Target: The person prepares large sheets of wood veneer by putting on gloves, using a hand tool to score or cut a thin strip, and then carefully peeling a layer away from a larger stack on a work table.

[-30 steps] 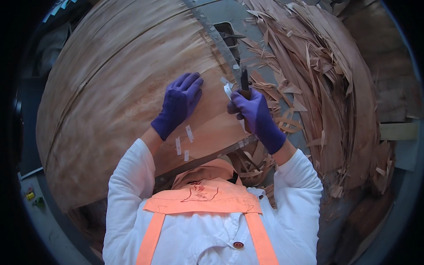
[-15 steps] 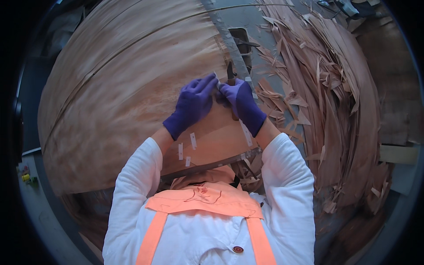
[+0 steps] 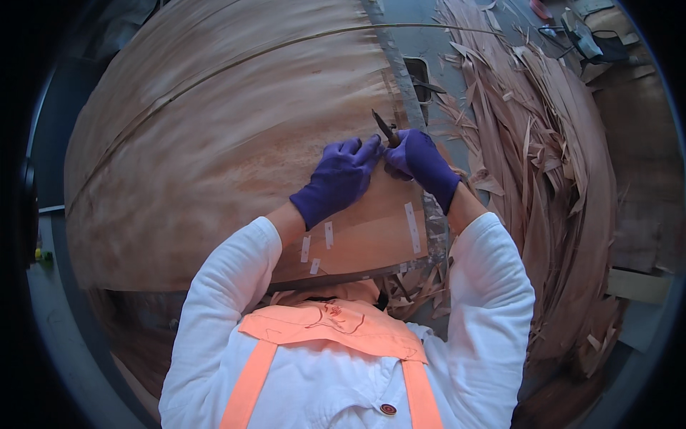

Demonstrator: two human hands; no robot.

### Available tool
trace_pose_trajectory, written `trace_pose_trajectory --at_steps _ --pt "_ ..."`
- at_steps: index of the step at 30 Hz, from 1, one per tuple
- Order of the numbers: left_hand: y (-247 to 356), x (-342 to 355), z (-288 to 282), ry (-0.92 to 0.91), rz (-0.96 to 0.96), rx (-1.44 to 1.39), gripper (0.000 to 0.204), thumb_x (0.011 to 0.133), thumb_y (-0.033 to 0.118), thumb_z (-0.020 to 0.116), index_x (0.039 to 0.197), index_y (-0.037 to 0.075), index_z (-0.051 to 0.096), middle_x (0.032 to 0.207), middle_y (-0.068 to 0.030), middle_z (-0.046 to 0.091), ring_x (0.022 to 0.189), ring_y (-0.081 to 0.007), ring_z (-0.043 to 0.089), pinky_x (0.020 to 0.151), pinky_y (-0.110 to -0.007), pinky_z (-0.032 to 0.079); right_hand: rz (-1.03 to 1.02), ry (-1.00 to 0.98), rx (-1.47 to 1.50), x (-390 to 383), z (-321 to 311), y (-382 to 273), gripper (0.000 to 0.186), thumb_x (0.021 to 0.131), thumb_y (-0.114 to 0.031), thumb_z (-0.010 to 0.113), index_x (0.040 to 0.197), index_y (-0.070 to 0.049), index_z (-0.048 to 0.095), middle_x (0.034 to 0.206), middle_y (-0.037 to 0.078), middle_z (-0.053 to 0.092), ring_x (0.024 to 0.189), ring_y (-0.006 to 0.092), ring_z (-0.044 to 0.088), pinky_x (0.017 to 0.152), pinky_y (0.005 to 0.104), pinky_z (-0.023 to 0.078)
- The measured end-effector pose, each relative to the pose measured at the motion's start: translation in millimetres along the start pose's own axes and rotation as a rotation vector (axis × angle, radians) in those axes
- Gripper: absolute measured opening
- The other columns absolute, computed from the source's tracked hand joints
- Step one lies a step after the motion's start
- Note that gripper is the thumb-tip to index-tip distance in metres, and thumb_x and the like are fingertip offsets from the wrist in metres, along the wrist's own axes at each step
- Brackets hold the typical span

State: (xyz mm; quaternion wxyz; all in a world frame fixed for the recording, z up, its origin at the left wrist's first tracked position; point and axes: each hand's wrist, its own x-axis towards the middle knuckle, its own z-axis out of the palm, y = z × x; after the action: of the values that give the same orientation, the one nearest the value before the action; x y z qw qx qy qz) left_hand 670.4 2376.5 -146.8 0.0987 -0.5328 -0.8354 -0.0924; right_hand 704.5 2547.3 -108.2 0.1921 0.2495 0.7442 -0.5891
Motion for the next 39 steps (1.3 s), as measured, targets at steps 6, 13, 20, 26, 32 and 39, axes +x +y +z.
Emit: trace_pose_trajectory --at_steps 6,13,20,26,32,39 --pt "0.0 0.6 6.1 -0.01 -0.008 -0.028 0.043 0.073 0.016 0.054 0.114 0.003 0.058 0.123 -0.0093 0.052 0.093 -0.0223 0.053 0.075 -0.037 0.044 -0.034 -0.044 -0.096 1.8 -11.7 2.8 0.012 0.081 -0.013 0.06 0.08 -0.001 0.061 0.057 0.006 0.058 0.045 0.0119 0.053 0.042 0.0252 0.04" --pt "-4.1 4.0 4.5 0.065 0.003 -0.115 0.039 0.073 0.013 0.055 0.11 0.003 0.06 0.118 -0.0112 0.057 0.095 -0.0236 0.056 0.079 -0.036 0.046 -0.128 0.075 0.146 -29.1 -77.9 23.9 0.02 0.084 -0.018 0.06 0.096 -0.002 0.058 0.076 0.005 0.062 0.06 0.011 0.058 0.051 0.0221 0.042" --pt "-31.3 -26.7 -31.4 0.182 -0.117 -0.238 0.036 0.079 0.012 0.058 0.113 0.0 0.057 0.12 -0.018 0.055 0.11 -0.0334 0.053 0.091 -0.041 0.043 -0.097 0.251 0.406 -90.5 -82.6 80.1 0.021 0.086 -0.016 0.061 0.102 -0.004 0.058 0.078 0.007 0.065 0.061 0.0106 0.06 0.05 0.0216 0.042" --pt "16.4 -56.8 -47.5 -0.011 -0.006 -0.286 0.064 0.081 0.034 0.059 0.132 0.001 0.041 0.14 -0.0202 0.036 0.131 -0.036 0.032 0.107 -0.05 0.024 -0.135 0.224 0.485 -120.8 -50.1 95.7 0.025 0.086 -0.016 0.062 0.107 -0.005 0.056 0.079 0.006 0.065 0.06 0.009 0.059 0.048 0.0198 0.039" --pt "32.2 -66.6 -12.0 -0.051 0.05 -0.209 0.062 0.08 0.037 0.057 0.13 0.001 0.044 0.139 -0.0192 0.038 0.13 -0.0352 0.034 0.106 -0.051 0.024 -0.112 0.31 0.528 -131.9 -24.4 103.6 0.024 0.086 -0.015 0.061 0.107 -0.006 0.054 0.076 0.004 0.064 0.06 0.0078 0.058 0.049 0.019 0.04" --pt "43.0 -81.7 0.6 -0.051 0.064 -0.293 0.06 0.079 0.038 0.057 0.128 0.004 0.048 0.139 -0.0172 0.039 0.131 -0.0316 0.033 0.108 -0.049 0.021 -0.226 0.336 0.576 -129.0 -2.3 106.7 0.022 0.085 -0.013 0.062 0.103 -0.004 0.055 0.081 0.003 0.061 0.062 0.01 0.059 0.052 0.0212 0.043"
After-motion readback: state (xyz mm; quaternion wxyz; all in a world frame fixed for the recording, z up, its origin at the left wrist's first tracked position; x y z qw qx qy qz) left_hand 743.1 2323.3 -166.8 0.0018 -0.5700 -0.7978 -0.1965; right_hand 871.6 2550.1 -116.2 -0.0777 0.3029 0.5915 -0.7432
